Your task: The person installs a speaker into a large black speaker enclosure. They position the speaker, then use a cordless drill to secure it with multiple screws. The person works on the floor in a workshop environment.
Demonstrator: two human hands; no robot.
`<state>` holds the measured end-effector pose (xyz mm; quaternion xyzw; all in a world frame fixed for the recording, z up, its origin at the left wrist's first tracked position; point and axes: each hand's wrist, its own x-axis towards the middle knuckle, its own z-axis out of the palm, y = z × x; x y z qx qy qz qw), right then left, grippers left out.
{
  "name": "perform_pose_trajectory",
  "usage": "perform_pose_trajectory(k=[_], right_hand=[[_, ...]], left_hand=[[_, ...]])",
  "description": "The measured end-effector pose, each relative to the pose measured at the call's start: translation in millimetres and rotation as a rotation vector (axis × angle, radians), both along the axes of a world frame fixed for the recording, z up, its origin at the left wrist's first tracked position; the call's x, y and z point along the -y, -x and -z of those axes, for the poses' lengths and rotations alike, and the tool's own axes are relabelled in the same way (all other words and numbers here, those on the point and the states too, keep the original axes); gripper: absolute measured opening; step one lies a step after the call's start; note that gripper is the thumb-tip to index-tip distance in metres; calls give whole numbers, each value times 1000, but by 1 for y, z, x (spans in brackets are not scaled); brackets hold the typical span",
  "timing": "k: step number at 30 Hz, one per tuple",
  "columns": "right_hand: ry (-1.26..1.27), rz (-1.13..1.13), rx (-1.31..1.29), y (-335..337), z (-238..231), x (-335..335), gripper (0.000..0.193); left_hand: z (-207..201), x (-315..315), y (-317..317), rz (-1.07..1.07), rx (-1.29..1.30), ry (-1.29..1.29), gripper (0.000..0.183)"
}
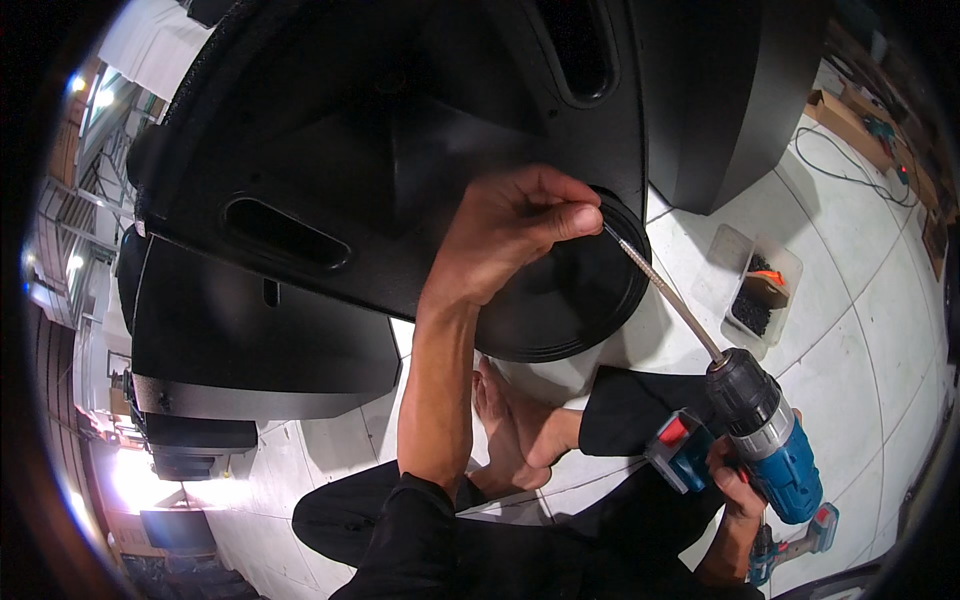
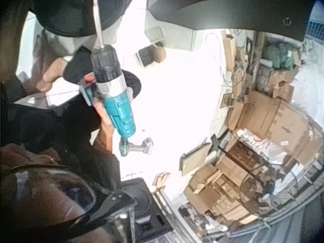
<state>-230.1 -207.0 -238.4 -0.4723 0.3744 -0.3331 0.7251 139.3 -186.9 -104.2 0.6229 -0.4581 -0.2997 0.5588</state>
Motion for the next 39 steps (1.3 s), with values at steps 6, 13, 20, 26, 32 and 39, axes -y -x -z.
perform_pose_trajectory(k=[6,13,20,26,32,39], right_hand=[[353,-62,-200,11,13,9,72],[-139,-99,291,-12,-10,19,79],[-45,-152,387,-2,14,14,76],[552,-24,-564,-45,-52,-5,63],[516,-59,-874,-27,-10,-16,76],[1075,153,-900,-32,6,-20,78]], left_hand=[[-14,-3,-1,12,114,0,22],[-20,-3,-6,55,246,70,24],[-5,7,-11,231,-254,134,27],[23,26,8,201,-883,341,30],[31,35,8,294,-1013,520,31],[35,36,9,252,-993,540,32]])
